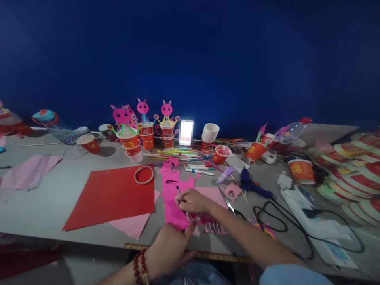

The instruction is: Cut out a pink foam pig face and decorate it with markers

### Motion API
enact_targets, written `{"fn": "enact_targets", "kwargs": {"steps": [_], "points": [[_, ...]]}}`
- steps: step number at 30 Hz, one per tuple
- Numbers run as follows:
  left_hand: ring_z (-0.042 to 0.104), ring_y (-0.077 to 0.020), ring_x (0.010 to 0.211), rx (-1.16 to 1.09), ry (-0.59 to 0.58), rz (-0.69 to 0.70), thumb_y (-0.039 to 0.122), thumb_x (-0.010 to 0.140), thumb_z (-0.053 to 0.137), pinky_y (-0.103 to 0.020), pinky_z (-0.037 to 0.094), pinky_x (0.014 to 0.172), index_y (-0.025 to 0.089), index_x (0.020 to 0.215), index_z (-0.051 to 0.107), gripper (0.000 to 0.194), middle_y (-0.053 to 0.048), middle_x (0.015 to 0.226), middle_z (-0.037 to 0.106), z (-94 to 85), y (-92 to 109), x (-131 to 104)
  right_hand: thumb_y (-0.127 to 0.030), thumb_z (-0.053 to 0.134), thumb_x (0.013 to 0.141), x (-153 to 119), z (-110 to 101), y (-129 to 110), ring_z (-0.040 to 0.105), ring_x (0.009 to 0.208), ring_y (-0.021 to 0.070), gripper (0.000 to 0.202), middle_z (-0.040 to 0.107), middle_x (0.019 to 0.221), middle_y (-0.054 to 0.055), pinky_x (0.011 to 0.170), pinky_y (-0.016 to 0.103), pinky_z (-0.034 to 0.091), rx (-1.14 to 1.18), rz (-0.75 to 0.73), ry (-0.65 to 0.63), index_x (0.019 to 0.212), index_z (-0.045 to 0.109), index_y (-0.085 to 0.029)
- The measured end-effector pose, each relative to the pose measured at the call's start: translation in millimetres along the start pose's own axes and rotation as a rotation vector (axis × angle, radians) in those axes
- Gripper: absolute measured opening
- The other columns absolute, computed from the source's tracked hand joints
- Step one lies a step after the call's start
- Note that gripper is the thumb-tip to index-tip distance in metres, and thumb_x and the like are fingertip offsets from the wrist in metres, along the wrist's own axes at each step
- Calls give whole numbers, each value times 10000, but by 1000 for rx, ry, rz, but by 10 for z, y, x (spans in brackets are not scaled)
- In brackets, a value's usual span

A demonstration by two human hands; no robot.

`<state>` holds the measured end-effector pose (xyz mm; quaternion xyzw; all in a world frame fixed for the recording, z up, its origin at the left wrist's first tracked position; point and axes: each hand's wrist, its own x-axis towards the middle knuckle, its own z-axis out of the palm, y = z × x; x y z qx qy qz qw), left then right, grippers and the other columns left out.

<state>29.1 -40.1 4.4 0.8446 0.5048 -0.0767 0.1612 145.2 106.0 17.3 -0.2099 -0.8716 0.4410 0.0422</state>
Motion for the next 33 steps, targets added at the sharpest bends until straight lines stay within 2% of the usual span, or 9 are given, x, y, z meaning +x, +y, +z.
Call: {"fn": "enact_targets", "kwargs": {"steps": [13,24,33], "points": [[685,-293,719,8,18,-12,489,892,572,-361,520,634,140,1504,273,765,-133,818,704,-21,17,-6,-145,480,723,-30,-74,202,480,571,122,152,502,556,-45,600,222,362,101,84,126,578,500,-186],[682,-287,755,-19,10,-29,470,889,586,-357,515,661,171,1526,221,793,-127,838,697,-4,18,-10,-166,474,736,-236,-59,350,516,607,135,118,532,595,-34,618,220,391,164,91,264,650,553,-187],[673,-313,759,-21,22,-45,502,885,582,-394,512,665,193,1542,176,832,-123,832,686,48,22,-5,-165,458,767,-450,-21,411,555,638,153,180,620,675,3,618,232,419,192,89,353,696,622,-189]]}}
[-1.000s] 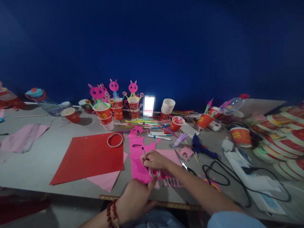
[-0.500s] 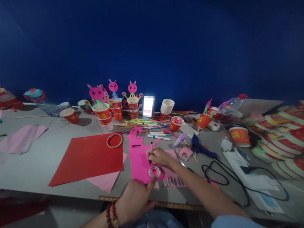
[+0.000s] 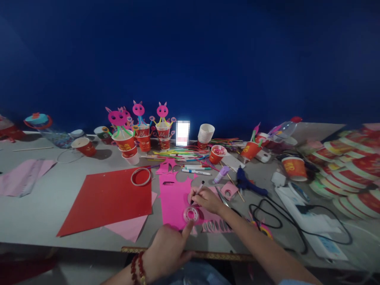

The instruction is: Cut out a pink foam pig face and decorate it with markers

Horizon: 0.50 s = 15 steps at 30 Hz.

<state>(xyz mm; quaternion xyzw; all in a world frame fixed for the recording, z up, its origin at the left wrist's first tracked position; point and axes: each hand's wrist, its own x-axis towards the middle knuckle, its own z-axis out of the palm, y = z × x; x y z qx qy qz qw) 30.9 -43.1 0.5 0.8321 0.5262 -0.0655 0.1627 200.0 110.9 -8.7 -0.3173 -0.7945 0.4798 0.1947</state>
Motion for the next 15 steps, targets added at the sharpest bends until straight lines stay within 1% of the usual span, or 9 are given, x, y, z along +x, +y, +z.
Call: {"fn": "enact_targets", "kwargs": {"steps": [4,8,12,14,15], "points": [[667,-305,758,-8,-1,-4,508,886,578,-385,504,667,207,1537,201,811,-127,831,686,-6,-4,-1,-154,469,783,-107,-16,9,567,664,158,171,630,707,-3,639,241,425,2,-11,45,719,620,-202],[662,-308,756,-25,-3,-6,487,897,563,-390,499,666,209,1528,237,763,-129,836,689,-32,-2,-12,-169,483,801,-221,-29,38,544,635,158,152,590,658,-17,613,245,412,-14,-13,98,706,595,-208],[657,-312,763,-30,-10,0,495,896,556,-389,497,664,197,1527,245,765,-135,835,685,-48,-14,-14,-160,483,793,-372,-31,54,536,605,154,151,577,634,-17,602,252,407,-30,-10,147,684,579,-203],[660,-315,783,-40,-7,1,498,901,547,-390,497,674,203,1528,243,757,-139,848,686,-59,-24,-15,-168,474,815,-455,-33,36,527,594,152,159,567,636,-16,590,253,402,-38,-5,195,695,573,-203],[661,-319,792,-48,-8,5,496,904,543,-394,498,678,204,1529,239,754,-140,855,686,-67,-30,-17,-180,466,839,-496,-33,17,518,581,150,170,556,630,-17,577,253,397,-40,2,239,708,571,-204]]}}
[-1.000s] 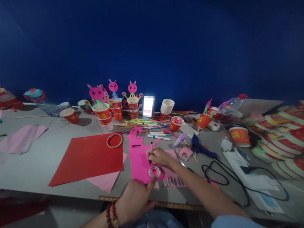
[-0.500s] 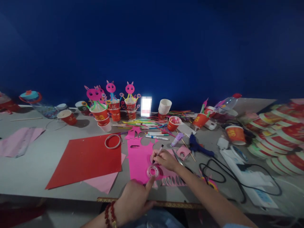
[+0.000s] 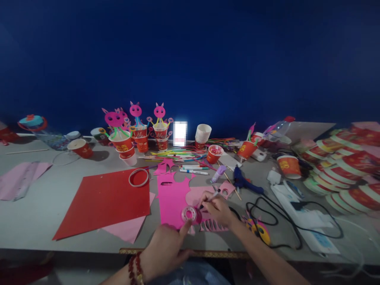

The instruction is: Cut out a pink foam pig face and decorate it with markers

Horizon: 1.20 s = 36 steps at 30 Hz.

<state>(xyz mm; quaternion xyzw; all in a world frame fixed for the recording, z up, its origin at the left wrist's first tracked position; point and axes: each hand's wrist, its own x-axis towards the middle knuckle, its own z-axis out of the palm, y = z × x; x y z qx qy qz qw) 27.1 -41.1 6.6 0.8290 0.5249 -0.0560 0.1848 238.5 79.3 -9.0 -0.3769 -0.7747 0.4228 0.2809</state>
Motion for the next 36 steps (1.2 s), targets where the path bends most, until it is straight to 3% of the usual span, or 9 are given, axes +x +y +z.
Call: {"fn": "enact_targets", "kwargs": {"steps": [5,9,15,19,24,28,30,33,36], "points": [[668,-332,803,-30,-44,11,474,922,517,-394,498,672,192,1536,221,738,-141,866,690,-46,-20,-8,-288,423,976,-187,9,-132,625,682,177,243,652,731,17,666,283,483,2,-12,192,945,650,-206],[671,-319,804,-46,-46,9,472,933,495,-368,486,675,203,1544,193,733,-136,870,695,-48,-41,-1,-307,457,989,-322,122,-189,666,1011,228,266,730,1037,86,918,345,505,-53,-98,215,1133,663,-218],[653,-281,730,-154,-1,-4,411,918,523,-308,437,631,205,1544,193,737,-102,793,701,-68,-106,-2,-286,467,992,-433,272,-171,651,1055,227,247,712,1100,79,939,343,502,-95,-101,218,1161,643,-245],[587,-180,592,-577,54,70,330,953,464,-234,407,585,225,1496,324,570,-8,652,647,-136,-125,-38,-289,476,990,-445,317,-283,628,1072,230,251,689,1121,73,968,360,474,-15,-65,207,1194,617,-252],[459,-98,447,-1191,15,129,451,987,402,-183,365,495,177,1400,443,497,52,551,517,-143,-106,-50,-335,449,1001,-424,420,-473,640,1008,210,254,689,1073,54,919,325,493,256,-15,145,1150,634,-244],[369,-80,427,-1317,49,125,491,983,408,-183,295,457,168,1163,548,396,66,534,471,-128,-68,-14,-376,467,988,-423,569,-493,646,930,201,251,686,1008,44,818,300,520,384,34,163,1125,633,-247],[361,-82,488,-1304,142,128,487,970,438,-191,300,487,171,944,559,339,55,585,454,-124,-44,14,-391,494,974,-428,636,-488,645,947,210,250,684,1020,46,832,311,522,381,36,160,1133,633,-257],[339,-90,563,-1259,350,118,495,944,473,-200,307,533,179,692,457,405,44,624,405,-99,-40,64,-398,474,981,-424,662,-505,627,1034,226,271,677,1099,65,914,344,501,324,-17,181,1151,640,-268],[255,-78,498,-1271,432,25,543,913,495,-205,247,481,200,575,318,513,68,533,302,-49,-108,109,-379,444,996,-388,568,-545,616,1067,229,282,675,1119,78,959,355,474,246,-54,213,1144,651,-257]]}}
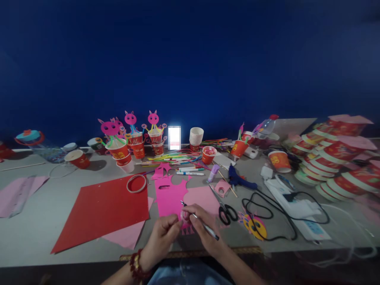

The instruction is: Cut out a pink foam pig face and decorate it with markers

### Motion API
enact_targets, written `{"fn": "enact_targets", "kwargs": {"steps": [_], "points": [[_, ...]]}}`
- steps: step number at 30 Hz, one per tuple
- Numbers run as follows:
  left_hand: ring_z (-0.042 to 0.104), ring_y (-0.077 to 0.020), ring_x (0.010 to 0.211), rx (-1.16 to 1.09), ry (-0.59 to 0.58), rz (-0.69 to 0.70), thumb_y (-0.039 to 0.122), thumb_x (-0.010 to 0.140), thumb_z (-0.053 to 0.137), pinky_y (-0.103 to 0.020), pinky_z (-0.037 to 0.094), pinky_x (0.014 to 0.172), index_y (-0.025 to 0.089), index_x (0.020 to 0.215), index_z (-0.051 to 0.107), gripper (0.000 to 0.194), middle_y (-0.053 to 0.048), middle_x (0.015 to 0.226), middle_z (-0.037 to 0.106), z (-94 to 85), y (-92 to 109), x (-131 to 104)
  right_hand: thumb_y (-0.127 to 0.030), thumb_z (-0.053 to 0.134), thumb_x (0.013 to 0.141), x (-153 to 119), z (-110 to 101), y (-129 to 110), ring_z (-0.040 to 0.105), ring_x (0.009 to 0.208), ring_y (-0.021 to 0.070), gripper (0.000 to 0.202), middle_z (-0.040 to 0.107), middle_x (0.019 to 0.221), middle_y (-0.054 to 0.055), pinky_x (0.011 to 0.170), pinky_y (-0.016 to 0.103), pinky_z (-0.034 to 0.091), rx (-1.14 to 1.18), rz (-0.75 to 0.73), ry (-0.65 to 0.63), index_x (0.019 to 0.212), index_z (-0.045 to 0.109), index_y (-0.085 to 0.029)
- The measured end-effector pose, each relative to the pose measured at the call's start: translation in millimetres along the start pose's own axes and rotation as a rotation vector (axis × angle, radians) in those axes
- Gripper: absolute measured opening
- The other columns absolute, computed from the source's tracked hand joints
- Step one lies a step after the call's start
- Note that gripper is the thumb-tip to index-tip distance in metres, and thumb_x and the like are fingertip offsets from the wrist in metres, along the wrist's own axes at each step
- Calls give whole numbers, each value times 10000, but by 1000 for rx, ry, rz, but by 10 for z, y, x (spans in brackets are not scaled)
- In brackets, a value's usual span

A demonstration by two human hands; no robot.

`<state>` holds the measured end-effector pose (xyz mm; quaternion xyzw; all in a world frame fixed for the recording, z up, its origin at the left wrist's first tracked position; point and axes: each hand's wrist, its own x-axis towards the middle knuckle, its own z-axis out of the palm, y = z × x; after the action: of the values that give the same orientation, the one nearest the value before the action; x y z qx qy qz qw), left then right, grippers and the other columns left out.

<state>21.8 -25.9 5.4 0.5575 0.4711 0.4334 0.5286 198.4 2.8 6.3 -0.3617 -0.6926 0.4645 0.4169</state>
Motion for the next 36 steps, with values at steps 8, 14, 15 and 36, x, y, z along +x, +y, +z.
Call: {"fn": "enact_targets", "kwargs": {"steps": [8,14,15,36], "points": [[518,-131,602,156,44,42,442,985,398,-243,434,612,183,670,510,423,-8,630,550,-301,-99,58,-298,509,959,399,-291,40,646,926,212,212,697,1001,56,827,321,503,-202,-8,17,1126,615,-221],[583,-203,1068,517,16,166,272,943,463,-351,500,906,209,1247,503,313,-121,1262,573,-631,-52,143,-327,535,942,674,-296,177,648,913,204,204,702,1014,42,831,320,504,-166,-13,43,1077,658,-236],[558,-219,1132,598,24,201,266,931,490,-370,485,942,214,1201,545,281,-122,1322,543,-698,-39,178,-350,533,947,691,-287,180,650,907,203,224,703,1026,47,827,319,508,-143,-4,46,1093,659,-236],[592,-220,990,1007,26,493,301,994,468,-388,434,911,210,1008,662,214,-77,1017,686,-709,197,710,-443,563,932,511,-153,-115,610,625,150,262,637,696,1,593,253,485,176,61,153,827,590,-204]]}}
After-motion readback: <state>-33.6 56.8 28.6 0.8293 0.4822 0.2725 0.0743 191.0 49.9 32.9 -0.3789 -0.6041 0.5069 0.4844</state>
